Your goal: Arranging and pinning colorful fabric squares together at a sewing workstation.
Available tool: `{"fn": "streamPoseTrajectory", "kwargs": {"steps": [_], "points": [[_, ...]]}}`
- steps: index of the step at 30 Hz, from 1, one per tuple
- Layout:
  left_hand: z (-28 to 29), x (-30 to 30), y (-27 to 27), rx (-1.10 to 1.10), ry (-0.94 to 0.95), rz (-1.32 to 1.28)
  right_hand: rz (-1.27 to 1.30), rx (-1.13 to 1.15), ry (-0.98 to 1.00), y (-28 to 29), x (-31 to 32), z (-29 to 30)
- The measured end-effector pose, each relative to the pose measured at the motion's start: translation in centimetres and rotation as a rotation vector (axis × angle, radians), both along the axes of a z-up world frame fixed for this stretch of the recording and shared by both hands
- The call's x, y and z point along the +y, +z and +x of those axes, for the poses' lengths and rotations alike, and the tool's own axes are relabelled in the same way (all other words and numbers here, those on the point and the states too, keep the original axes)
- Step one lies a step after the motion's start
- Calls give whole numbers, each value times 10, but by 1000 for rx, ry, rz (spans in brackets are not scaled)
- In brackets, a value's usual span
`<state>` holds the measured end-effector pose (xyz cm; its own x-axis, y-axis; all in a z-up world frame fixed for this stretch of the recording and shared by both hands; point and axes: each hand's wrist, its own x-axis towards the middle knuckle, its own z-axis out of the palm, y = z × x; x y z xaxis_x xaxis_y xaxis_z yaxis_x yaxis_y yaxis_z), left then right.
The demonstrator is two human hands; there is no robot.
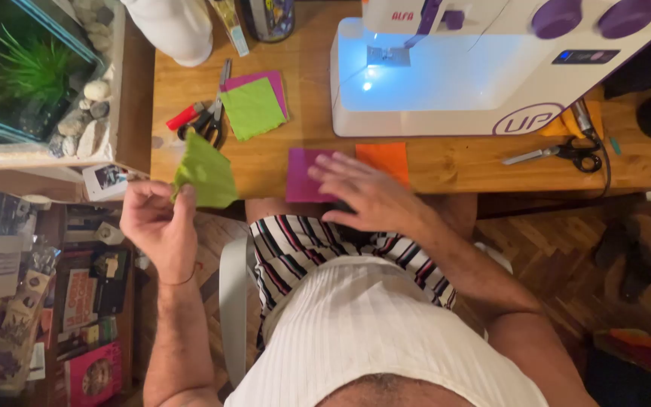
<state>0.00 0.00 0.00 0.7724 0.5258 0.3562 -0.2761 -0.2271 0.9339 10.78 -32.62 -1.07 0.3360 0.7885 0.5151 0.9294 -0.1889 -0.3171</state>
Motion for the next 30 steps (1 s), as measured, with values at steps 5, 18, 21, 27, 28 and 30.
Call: {"fn": "streamPoseTrajectory", "kwargs": {"steps": [5,18,21,27,28,30], "points": [[15,-40,13,-27,-143,-206,-17,17,-179,20,-49,-5],[62,-155,-19,-430,-484,809,71,22,-459,5,-138,-33],[54,-162,-20,-369,-503,875,115,36,-484,1,-139,-35],[58,-164,-24,-365,-491,893,539,150,-980,-54,-144,-33],[59,-164,-24,-366,-490,896,542,149,-979,-40,-125,-30],[59,-164,-23,-345,-507,891,539,-258,-670,-11,-87,-28]]}}
